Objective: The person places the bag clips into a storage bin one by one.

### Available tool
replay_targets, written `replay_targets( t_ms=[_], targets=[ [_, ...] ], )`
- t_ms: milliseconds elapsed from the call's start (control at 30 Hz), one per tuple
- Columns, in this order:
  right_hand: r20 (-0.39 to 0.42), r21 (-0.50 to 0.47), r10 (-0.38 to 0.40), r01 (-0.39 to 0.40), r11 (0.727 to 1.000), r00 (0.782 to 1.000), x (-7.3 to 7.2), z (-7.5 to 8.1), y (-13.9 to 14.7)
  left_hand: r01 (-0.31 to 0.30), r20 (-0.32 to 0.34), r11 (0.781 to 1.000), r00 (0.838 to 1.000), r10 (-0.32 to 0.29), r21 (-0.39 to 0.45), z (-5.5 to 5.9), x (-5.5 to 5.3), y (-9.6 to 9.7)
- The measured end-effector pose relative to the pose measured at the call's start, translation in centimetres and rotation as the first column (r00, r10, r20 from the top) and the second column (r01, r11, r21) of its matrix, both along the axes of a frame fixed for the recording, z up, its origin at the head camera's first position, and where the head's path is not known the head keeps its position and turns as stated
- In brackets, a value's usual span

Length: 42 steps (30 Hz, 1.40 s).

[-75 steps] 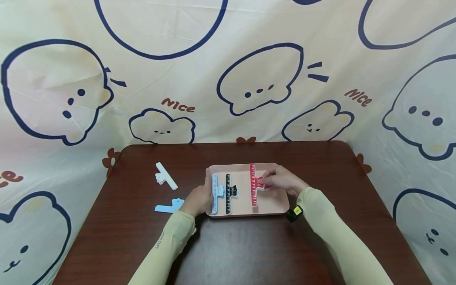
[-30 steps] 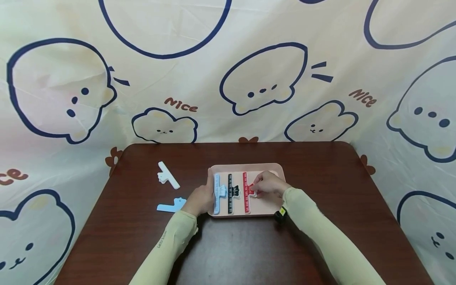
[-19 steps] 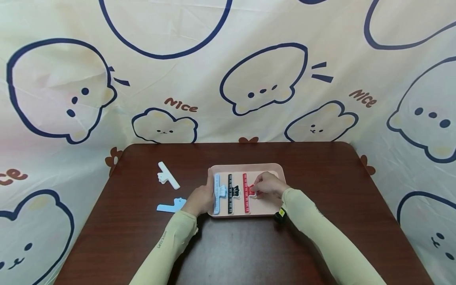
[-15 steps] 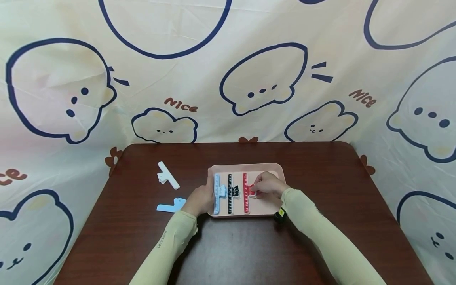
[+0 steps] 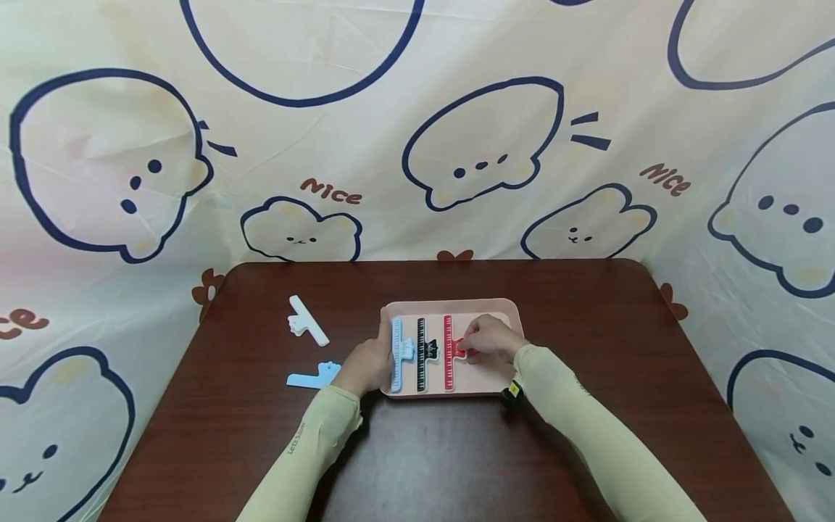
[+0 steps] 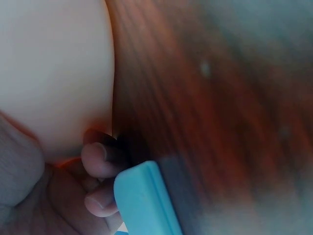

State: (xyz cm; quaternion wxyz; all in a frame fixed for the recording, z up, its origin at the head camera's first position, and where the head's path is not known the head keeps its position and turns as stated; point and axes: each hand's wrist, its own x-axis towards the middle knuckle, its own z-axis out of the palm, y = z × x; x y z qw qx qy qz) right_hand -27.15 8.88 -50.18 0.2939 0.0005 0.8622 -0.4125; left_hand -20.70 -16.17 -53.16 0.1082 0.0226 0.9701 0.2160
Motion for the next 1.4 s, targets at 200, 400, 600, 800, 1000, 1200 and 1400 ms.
replay_targets(
  t_ms=[200,400,600,800,1000,1200,1400],
  targets=[
    [-0.003,0.002,0.012,-0.012,1.0,1.0,0.2,0.0,0.0,0.001,0.009,1.0,1.0,-0.001,0.001,0.0,0.1,0.1],
    [-0.007,0.012,0.013,-0.013,1.0,1.0,0.2,0.0,0.0,-0.007,0.023,1.0,1.0,0.007,0.011,0.1,0.1,0.2],
    [-0.014,0.013,0.011,-0.011,1.0,1.0,0.2,0.1,0.0,-0.011,0.024,1.0,1.0,0.011,0.018,0.3,0.1,0.3],
    [-0.013,0.024,0.011,-0.01,1.0,1.0,0.2,0.1,0.1,-0.006,0.027,1.0,1.0,0.006,0.008,0.2,0.0,0.3],
    [-0.012,0.036,0.006,-0.006,0.999,1.0,0.3,0.0,0.2,-0.008,0.029,1.0,1.0,0.008,0.004,0.2,0.1,0.2],
    [-0.059,0.02,0.008,-0.007,1.0,0.998,0.3,0.2,0.7,-0.009,0.029,1.0,1.0,0.008,0.008,0.3,0.1,0.2],
    [-0.106,0.006,-0.005,0.006,1.0,0.994,0.3,1.2,1.8,-0.016,0.042,1.0,0.999,0.015,0.013,0.3,0.1,0.1]
  ],
)
